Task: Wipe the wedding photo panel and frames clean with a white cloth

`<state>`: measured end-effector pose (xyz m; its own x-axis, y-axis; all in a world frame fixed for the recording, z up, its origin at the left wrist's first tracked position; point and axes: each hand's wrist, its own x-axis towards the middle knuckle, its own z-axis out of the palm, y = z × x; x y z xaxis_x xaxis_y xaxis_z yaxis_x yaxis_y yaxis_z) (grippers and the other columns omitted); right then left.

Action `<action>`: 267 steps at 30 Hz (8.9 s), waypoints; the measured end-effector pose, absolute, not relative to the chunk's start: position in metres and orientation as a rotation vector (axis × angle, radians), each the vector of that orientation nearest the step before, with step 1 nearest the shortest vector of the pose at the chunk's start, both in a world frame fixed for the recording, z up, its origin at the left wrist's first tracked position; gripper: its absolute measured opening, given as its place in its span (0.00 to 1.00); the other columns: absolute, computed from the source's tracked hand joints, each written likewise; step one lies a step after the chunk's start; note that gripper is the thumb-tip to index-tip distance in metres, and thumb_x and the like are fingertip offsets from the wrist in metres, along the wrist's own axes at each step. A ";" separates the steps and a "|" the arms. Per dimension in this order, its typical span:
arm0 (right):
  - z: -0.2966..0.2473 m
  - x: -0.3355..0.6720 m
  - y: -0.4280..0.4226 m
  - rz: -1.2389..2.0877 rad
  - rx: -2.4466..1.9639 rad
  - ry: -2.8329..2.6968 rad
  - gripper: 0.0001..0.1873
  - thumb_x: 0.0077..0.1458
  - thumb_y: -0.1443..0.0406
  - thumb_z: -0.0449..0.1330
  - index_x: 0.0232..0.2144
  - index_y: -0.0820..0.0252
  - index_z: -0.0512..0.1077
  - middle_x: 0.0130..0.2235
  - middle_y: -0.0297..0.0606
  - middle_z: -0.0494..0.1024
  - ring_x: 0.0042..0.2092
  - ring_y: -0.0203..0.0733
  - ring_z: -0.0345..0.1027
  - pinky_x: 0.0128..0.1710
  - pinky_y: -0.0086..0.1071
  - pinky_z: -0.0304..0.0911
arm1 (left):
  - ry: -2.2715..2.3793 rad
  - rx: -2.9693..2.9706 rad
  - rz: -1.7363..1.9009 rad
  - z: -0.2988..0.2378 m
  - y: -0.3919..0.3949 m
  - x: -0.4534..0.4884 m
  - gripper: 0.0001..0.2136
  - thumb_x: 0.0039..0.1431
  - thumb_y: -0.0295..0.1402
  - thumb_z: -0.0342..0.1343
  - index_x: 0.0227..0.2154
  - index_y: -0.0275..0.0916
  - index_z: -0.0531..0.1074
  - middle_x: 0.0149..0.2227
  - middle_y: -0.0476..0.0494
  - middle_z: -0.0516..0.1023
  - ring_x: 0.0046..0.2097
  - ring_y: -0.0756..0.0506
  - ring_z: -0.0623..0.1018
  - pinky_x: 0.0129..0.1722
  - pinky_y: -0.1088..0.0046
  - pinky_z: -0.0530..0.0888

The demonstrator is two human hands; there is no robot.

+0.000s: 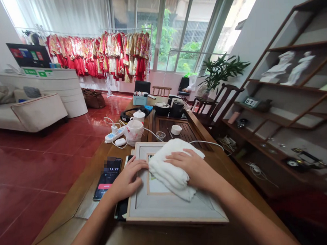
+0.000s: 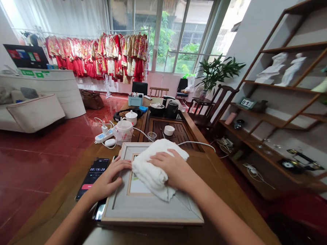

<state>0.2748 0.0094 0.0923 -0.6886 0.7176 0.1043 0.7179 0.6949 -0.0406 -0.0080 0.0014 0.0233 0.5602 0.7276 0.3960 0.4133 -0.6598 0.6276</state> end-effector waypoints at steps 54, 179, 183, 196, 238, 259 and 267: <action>0.108 0.273 -0.010 0.504 -1.098 -2.799 0.17 0.57 0.59 0.58 0.49 0.45 0.74 0.53 0.38 0.76 0.57 0.52 0.65 0.61 0.53 0.43 | 1.060 2.382 0.847 0.033 0.005 -0.004 0.11 0.53 0.22 0.50 0.33 0.44 0.73 0.44 0.50 0.78 0.52 0.43 0.74 0.64 0.54 0.54; 0.089 0.287 -0.004 0.149 -1.200 -2.674 0.27 0.51 0.65 0.59 0.55 0.47 0.69 0.56 0.40 0.74 0.57 0.53 0.66 0.59 0.53 0.48 | 1.240 2.319 1.113 0.026 0.030 0.023 0.14 0.57 0.22 0.52 0.45 0.40 0.73 0.49 0.41 0.73 0.53 0.41 0.73 0.56 0.60 0.70; 0.083 0.281 0.017 0.068 -1.242 -2.625 0.28 0.50 0.65 0.58 0.56 0.50 0.68 0.57 0.43 0.72 0.58 0.55 0.63 0.58 0.55 0.47 | 1.246 2.325 1.108 0.028 0.028 0.023 0.14 0.57 0.22 0.52 0.44 0.40 0.73 0.49 0.41 0.74 0.53 0.41 0.74 0.56 0.60 0.70; 0.094 0.281 -0.025 0.425 -1.049 -2.791 0.21 0.55 0.56 0.60 0.52 0.43 0.72 0.54 0.36 0.76 0.58 0.52 0.64 0.61 0.53 0.43 | 1.295 2.277 1.126 0.025 0.026 0.023 0.15 0.57 0.19 0.48 0.45 0.39 0.71 0.48 0.40 0.74 0.52 0.41 0.73 0.55 0.59 0.69; 0.104 0.266 0.013 0.261 -1.211 -2.791 0.26 0.51 0.65 0.59 0.54 0.47 0.71 0.57 0.36 0.73 0.58 0.51 0.64 0.58 0.47 0.52 | 1.264 2.259 1.126 0.019 0.029 0.024 0.15 0.59 0.21 0.47 0.48 0.38 0.68 0.49 0.38 0.73 0.53 0.41 0.72 0.56 0.59 0.68; 0.128 0.259 -0.030 0.748 -0.984 -2.864 0.19 0.56 0.58 0.60 0.51 0.45 0.74 0.54 0.36 0.75 0.57 0.49 0.65 0.62 0.46 0.46 | 1.285 2.238 1.121 0.020 0.028 0.024 0.18 0.58 0.18 0.45 0.48 0.38 0.68 0.50 0.38 0.73 0.54 0.41 0.71 0.57 0.60 0.67; 0.105 0.257 0.018 0.264 -1.212 -2.756 0.26 0.52 0.66 0.57 0.54 0.47 0.71 0.57 0.39 0.73 0.58 0.51 0.64 0.59 0.49 0.50 | 1.257 2.247 1.117 0.022 0.027 0.022 0.17 0.61 0.19 0.43 0.49 0.38 0.67 0.49 0.38 0.73 0.53 0.42 0.72 0.55 0.60 0.68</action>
